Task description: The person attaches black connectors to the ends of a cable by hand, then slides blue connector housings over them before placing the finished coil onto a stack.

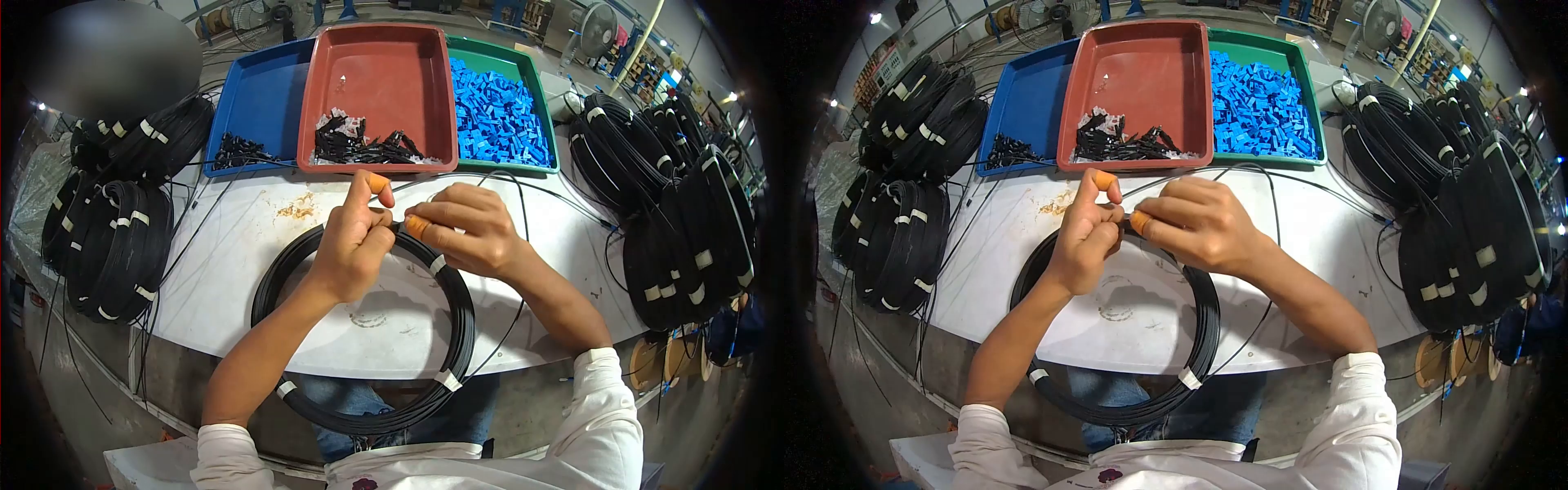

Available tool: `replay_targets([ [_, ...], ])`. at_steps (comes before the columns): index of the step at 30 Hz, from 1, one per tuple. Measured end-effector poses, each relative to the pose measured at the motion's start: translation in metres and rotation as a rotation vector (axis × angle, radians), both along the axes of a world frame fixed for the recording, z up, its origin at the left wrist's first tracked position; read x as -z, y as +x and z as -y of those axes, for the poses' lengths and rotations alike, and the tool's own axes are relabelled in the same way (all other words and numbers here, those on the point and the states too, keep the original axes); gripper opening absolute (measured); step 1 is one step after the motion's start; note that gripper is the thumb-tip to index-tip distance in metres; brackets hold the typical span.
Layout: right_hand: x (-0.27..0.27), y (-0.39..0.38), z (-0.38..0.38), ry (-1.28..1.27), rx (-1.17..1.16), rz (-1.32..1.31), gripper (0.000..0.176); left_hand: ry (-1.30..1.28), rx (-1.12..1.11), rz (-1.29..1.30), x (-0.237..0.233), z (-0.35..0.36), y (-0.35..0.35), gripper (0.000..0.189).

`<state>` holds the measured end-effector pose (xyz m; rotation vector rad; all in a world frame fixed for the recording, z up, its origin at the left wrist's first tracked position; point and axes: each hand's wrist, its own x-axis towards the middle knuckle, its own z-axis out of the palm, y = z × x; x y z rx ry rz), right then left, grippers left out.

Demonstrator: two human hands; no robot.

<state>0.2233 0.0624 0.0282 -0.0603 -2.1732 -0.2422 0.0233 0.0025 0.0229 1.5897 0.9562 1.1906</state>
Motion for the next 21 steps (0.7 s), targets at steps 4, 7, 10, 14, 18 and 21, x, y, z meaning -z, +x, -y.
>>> replay_targets([
  [4,0.009,-0.004,-0.004,0.05,-0.076,-0.057,0.021,0.075,0.032,0.021,0.011,-0.007,-0.002,0.031],
  [7,0.009,-0.008,0.003,0.053,-0.08,-0.089,0.021,0.225,-0.059,-0.046,0.0,0.0,0.005,0.031],
  [10,0.005,-0.009,0.023,-0.247,0.023,-0.057,0.015,0.376,-0.186,-0.213,-0.006,0.014,0.007,0.034],
  [14,-0.024,-0.011,0.043,-1.277,0.034,-0.051,0.013,0.436,-0.187,-0.283,-0.007,0.016,0.006,0.036],
  [18,-0.009,-0.014,0.029,-0.514,0.019,-0.121,0.016,0.135,-0.133,-0.067,-0.012,0.009,0.0,0.03],
  [21,0.005,-0.019,0.018,-0.134,-0.006,-0.162,0.017,-0.011,-0.094,0.122,-0.011,0.011,0.007,0.024],
])
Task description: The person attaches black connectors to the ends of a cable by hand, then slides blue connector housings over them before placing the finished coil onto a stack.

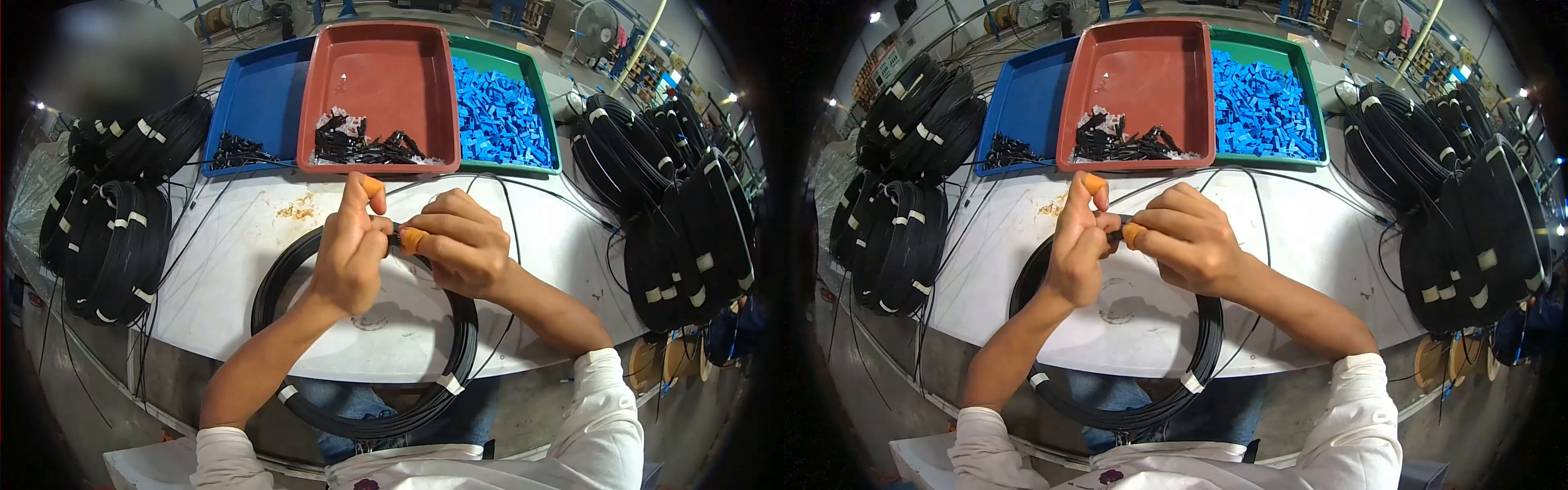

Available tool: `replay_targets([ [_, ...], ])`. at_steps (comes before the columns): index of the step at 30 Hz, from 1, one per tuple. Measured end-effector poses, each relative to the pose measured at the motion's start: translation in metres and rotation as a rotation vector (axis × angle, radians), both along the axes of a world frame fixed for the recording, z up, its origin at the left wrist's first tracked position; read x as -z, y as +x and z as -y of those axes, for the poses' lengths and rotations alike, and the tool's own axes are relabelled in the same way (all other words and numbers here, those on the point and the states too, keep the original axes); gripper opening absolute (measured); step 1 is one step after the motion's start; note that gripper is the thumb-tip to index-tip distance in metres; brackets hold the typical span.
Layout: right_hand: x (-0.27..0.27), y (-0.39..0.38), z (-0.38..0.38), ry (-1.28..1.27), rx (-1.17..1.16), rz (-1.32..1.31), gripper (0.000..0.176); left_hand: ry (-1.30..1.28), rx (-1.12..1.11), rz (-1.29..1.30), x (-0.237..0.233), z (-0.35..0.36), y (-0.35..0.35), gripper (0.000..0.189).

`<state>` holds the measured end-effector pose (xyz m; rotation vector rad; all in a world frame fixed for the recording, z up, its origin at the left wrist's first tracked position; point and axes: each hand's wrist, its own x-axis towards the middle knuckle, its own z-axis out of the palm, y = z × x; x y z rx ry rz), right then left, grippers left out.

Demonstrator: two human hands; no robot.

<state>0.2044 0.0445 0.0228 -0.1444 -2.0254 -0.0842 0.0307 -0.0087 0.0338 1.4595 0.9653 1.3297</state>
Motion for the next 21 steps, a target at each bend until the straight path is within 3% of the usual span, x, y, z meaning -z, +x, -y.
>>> replay_targets([
  [2,-0.003,0.001,0.008,-0.006,-0.001,0.003,0.016,0.222,-0.094,-0.217,0.001,0.003,0.0,0.025],
  [5,-0.028,0.005,0.027,-0.829,0.001,0.118,0.012,0.411,-0.127,-0.284,0.008,0.0,-0.002,0.026],
  [8,-0.038,0.006,0.028,-1.02,-0.017,0.147,0.013,0.64,-0.15,-0.387,0.012,-0.004,-0.005,0.026],
  [9,-0.029,0.004,0.026,-0.781,-0.033,0.102,0.015,0.438,-0.106,-0.236,0.011,-0.004,-0.008,0.024],
  [10,-0.023,0.003,0.022,-0.777,-0.033,0.104,0.015,0.238,-0.06,-0.088,0.01,-0.005,-0.009,0.022],
  [11,-0.019,0.003,0.018,-0.526,0.014,0.082,0.016,0.054,-0.01,0.106,0.006,-0.004,-0.006,0.016],
  [13,-0.007,0.0,0.003,-0.058,0.026,0.029,0.021,-0.015,0.003,0.11,0.003,-0.003,-0.001,0.019],
  [16,-0.004,-0.002,0.003,0.101,0.044,0.019,0.022,-0.033,-0.039,0.098,0.003,0.0,0.006,0.021],
  [18,-0.014,-0.002,0.012,0.039,0.07,0.041,0.021,0.162,-0.105,0.018,0.007,0.0,0.007,0.021],
  [21,-0.027,-0.003,0.024,-0.527,0.14,0.198,0.024,0.184,-0.093,-0.017,0.01,0.001,0.003,0.02],
])
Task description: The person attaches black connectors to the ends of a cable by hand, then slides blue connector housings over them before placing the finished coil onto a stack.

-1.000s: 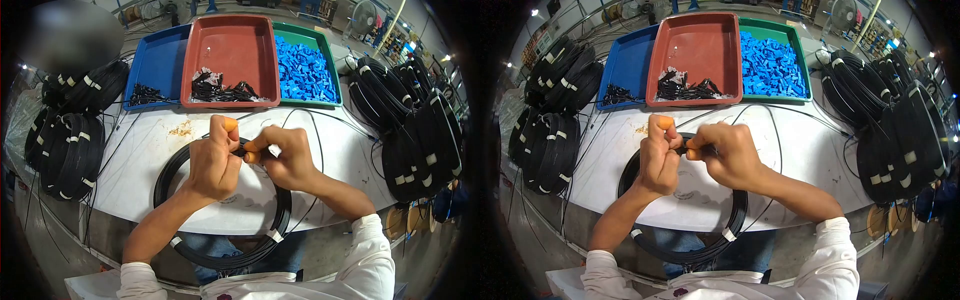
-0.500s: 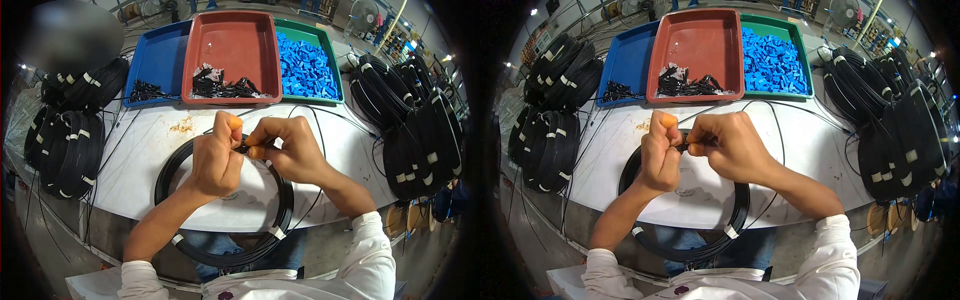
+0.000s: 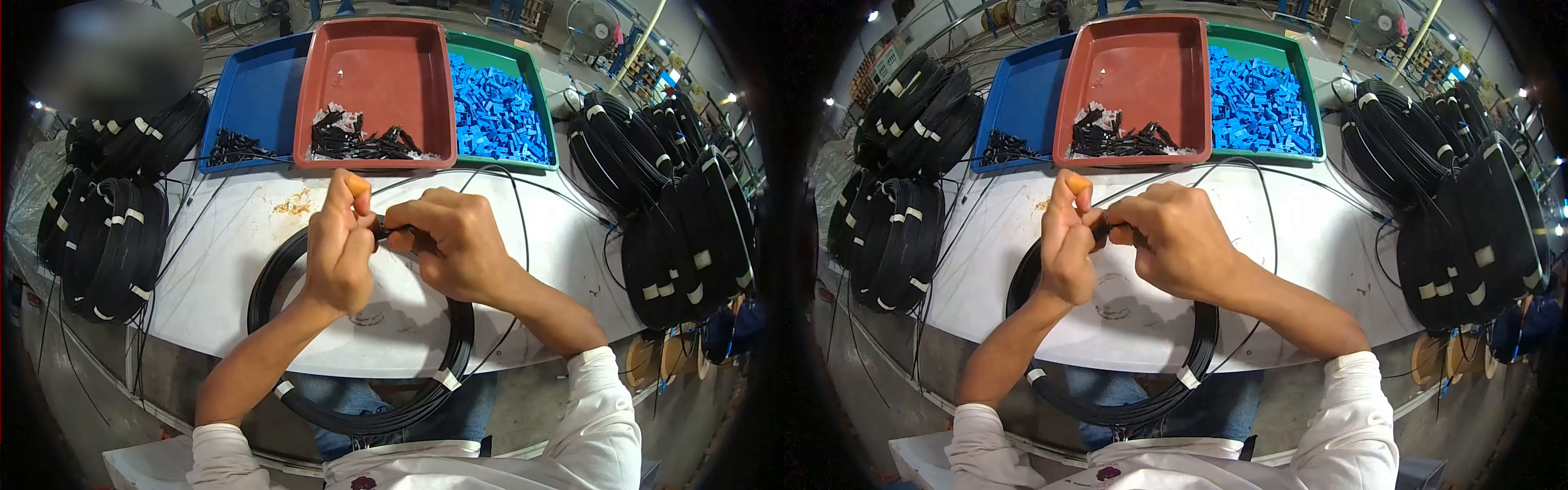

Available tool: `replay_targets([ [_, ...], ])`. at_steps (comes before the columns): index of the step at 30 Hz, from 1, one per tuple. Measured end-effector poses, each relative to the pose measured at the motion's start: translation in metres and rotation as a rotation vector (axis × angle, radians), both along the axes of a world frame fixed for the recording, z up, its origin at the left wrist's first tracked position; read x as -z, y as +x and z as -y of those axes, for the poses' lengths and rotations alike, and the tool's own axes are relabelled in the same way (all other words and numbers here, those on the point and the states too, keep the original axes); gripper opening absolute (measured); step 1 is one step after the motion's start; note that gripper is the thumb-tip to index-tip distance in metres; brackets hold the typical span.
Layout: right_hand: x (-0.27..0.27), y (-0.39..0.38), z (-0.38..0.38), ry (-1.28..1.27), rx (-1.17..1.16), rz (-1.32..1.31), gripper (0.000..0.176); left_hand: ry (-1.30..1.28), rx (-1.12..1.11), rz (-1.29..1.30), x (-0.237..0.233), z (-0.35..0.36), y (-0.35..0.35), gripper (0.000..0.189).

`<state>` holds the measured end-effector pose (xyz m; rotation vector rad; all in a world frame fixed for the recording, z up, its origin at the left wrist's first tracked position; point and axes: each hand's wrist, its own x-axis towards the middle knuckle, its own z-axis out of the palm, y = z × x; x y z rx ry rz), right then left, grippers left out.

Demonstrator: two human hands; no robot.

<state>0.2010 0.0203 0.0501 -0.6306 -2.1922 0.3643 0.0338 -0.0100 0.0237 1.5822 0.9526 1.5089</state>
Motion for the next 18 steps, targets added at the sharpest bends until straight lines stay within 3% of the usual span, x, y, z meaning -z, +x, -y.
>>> replay_targets([
  [4,-0.001,0.005,-0.001,-0.078,-0.013,0.049,0.023,-0.056,0.027,-0.033,-0.001,-0.003,-0.002,0.02],
  [6,0.008,0.006,-0.006,0.06,-0.049,-0.146,0.022,-0.152,0.081,0.058,-0.001,-0.005,0.0,0.02],
  [7,0.014,0.009,-0.011,0.061,-0.051,-0.141,0.022,-0.151,0.079,0.063,-0.001,-0.006,0.002,0.02],
  [9,0.022,0.012,-0.021,0.422,-0.14,-0.107,0.026,-0.214,0.104,0.128,-0.001,-0.005,0.003,0.02],
  [11,0.024,0.006,-0.021,0.474,-0.115,-0.122,0.026,-0.135,0.045,0.063,-0.002,-0.003,0.007,0.019],
  [13,0.024,0.003,-0.02,0.394,-0.125,-0.171,0.024,-0.055,-0.008,-0.004,0.002,-0.004,0.006,0.019],
  [14,0.018,0.008,-0.013,0.204,-0.113,-0.075,0.021,0.08,-0.043,-0.085,0.009,-0.006,0.005,0.018],
  [15,0.009,0.011,-0.01,0.201,-0.117,-0.078,0.021,0.215,-0.084,-0.163,0.013,-0.007,0.003,0.017],
  [17,-0.01,0.013,-0.007,-0.427,-0.1,0.115,0.021,0.181,-0.103,-0.235,0.008,-0.002,0.0,0.016],
  [18,-0.016,0.013,-0.005,-0.543,-0.068,0.105,0.022,0.244,-0.097,-0.309,0.007,-0.003,-0.002,0.017],
])
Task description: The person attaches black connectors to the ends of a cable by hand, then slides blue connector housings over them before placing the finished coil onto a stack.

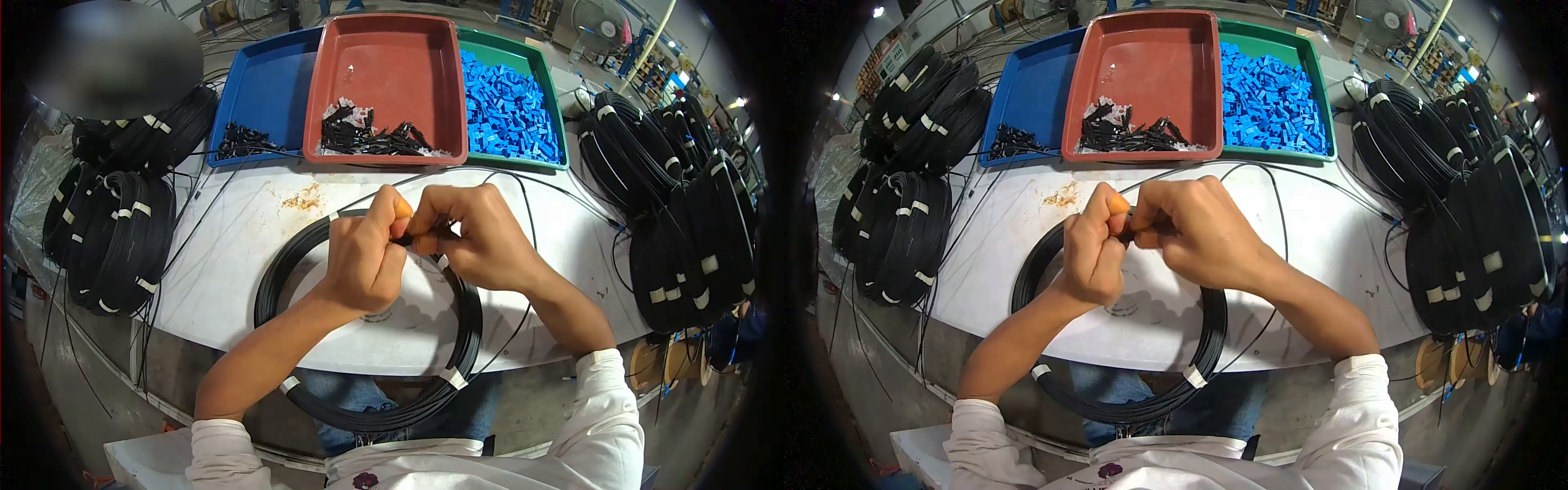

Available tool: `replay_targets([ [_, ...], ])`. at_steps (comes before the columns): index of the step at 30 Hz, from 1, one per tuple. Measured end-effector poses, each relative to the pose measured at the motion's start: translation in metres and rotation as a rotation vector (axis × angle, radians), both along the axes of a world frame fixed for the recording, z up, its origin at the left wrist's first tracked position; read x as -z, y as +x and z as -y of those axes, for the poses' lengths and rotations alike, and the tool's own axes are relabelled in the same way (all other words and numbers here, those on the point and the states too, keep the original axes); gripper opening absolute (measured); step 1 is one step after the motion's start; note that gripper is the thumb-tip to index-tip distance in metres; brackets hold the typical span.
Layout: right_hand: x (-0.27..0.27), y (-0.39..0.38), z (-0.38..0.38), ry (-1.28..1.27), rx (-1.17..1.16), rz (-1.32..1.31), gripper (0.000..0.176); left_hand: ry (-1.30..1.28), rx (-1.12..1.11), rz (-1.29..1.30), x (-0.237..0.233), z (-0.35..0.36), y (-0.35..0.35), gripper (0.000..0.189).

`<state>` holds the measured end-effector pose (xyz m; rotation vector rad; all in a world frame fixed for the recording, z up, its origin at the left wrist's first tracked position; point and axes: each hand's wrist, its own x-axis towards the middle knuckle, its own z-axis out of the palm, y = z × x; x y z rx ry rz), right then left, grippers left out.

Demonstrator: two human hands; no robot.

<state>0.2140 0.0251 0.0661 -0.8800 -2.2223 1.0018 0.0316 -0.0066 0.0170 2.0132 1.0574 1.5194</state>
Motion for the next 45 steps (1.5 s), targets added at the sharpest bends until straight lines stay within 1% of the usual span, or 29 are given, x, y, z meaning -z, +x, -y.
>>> replay_targets([
  [1,0.002,0.0,0.001,0.0,0.002,0.003,0.022,0.057,0.01,-0.076,-0.001,-0.002,0.0,0.018],
  [3,0.012,-0.001,0.0,0.364,-0.025,-0.18,0.022,0.0,0.046,0.086,-0.003,-0.004,0.003,0.017],
  [5,0.024,-0.002,-0.007,0.486,-0.041,-0.208,0.024,-0.264,0.14,0.354,-0.005,-0.002,0.005,0.015],
  [6,0.029,-0.004,-0.012,0.653,-0.047,-0.247,0.025,-0.26,0.128,0.389,-0.005,-0.003,0.007,0.015],
  [8,0.035,-0.008,-0.017,0.928,-0.068,-0.291,0.025,-0.251,0.105,0.34,-0.007,0.002,0.007,0.014],
  [9,0.034,-0.008,-0.014,0.928,-0.07,-0.293,0.025,-0.238,0.085,0.289,-0.009,0.003,0.006,0.013],
  [10,0.03,-0.007,-0.007,0.751,-0.036,-0.253,0.022,-0.081,0.042,0.219,-0.008,0.002,0.005,0.012],
  [11,0.026,-0.007,0.0,0.571,-0.002,-0.213,0.019,-0.082,0.041,0.217,-0.009,0.003,0.003,0.012],
  [12,0.021,-0.008,0.007,0.306,0.029,-0.269,0.013,0.026,0.007,0.058,-0.011,0.005,-0.001,0.011],
  [13,0.017,-0.008,0.008,0.302,0.035,-0.272,0.013,0.131,-0.022,-0.101,-0.012,0.007,-0.002,0.011],
  [15,0.011,-0.007,0.007,-0.084,0.05,-0.227,0.012,0.184,-0.02,-0.134,-0.012,0.006,-0.002,0.012],
  [17,0.015,-0.003,0.006,0.069,0.041,-0.23,0.015,0.105,-0.012,-0.112,-0.011,0.001,-0.003,0.011],
  [19,0.02,-0.003,-0.002,0.694,-0.007,-0.192,0.018,-0.005,0.004,0.03,-0.012,0.0,-0.001,0.009],
  [21,0.028,-0.008,-0.009,0.769,-0.024,-0.268,0.02,-0.284,0.096,0.37,-0.015,0.001,0.0,0.006],
  [22,0.033,-0.009,-0.016,0.972,-0.039,-0.283,0.02,-0.355,0.11,0.397,-0.016,0.001,0.001,0.006],
  [24,0.038,-0.015,-0.017,1.249,-0.046,-0.327,0.016,-0.227,0.085,0.297,-0.009,0.0,0.0,0.006],
  [28,0.015,-0.008,0.0,0.954,-0.081,-0.205,0.013,0.095,-0.002,-0.022,-0.009,0.001,-0.008,0.008],
  [30,-0.006,-0.001,0.008,0.168,-0.01,0.019,0.014,0.271,-0.001,-0.226,-0.011,0.0,-0.005,0.011],
  [31,-0.011,0.0,0.005,-0.029,-0.018,0.023,0.017,0.268,0.005,-0.22,-0.009,0.0,-0.003,0.011],
  [34,0.004,0.003,0.002,0.081,-0.019,-0.059,0.018,0.023,0.041,-0.046,-0.009,-0.002,-0.003,0.008],
  [36,0.014,0.0,-0.001,0.551,-0.005,-0.173,0.015,-0.056,0.06,0.085,-0.008,-0.006,-0.003,0.006],
  [37,0.019,-0.001,-0.006,0.549,-0.006,-0.173,0.015,-0.143,0.089,0.214,-0.007,-0.006,-0.002,0.004],
  [39,0.029,-0.002,-0.018,1.159,-0.076,-0.191,0.013,-0.278,0.11,0.305,-0.008,-0.003,0.001,0.005],
  [40,0.033,-0.005,-0.014,1.271,-0.047,-0.205,0.011,-0.285,0.105,0.304,-0.007,-0.001,0.002,0.005],
  [41,0.035,-0.006,-0.014,1.281,-0.059,-0.203,0.012,-0.292,0.099,0.305,-0.006,0.001,0.002,0.005],
  [42,0.031,-0.006,-0.01,1.136,-0.059,-0.185,0.012,-0.045,0.043,0.147,-0.005,-0.001,0.001,0.005],
  [43,0.024,-0.005,-0.004,0.989,-0.055,-0.165,0.012,-0.048,0.045,0.147,-0.003,-0.003,-0.002,0.005],
  [44,0.018,-0.005,-0.002,0.983,-0.05,-0.163,0.012,0.17,0.007,-0.059,-0.002,-0.005,-0.005,0.005],
  [45,0.012,-0.002,0.001,0.492,-0.025,-0.129,0.012,0.388,-0.023,-0.262,0.0,-0.006,-0.005,0.005],
])
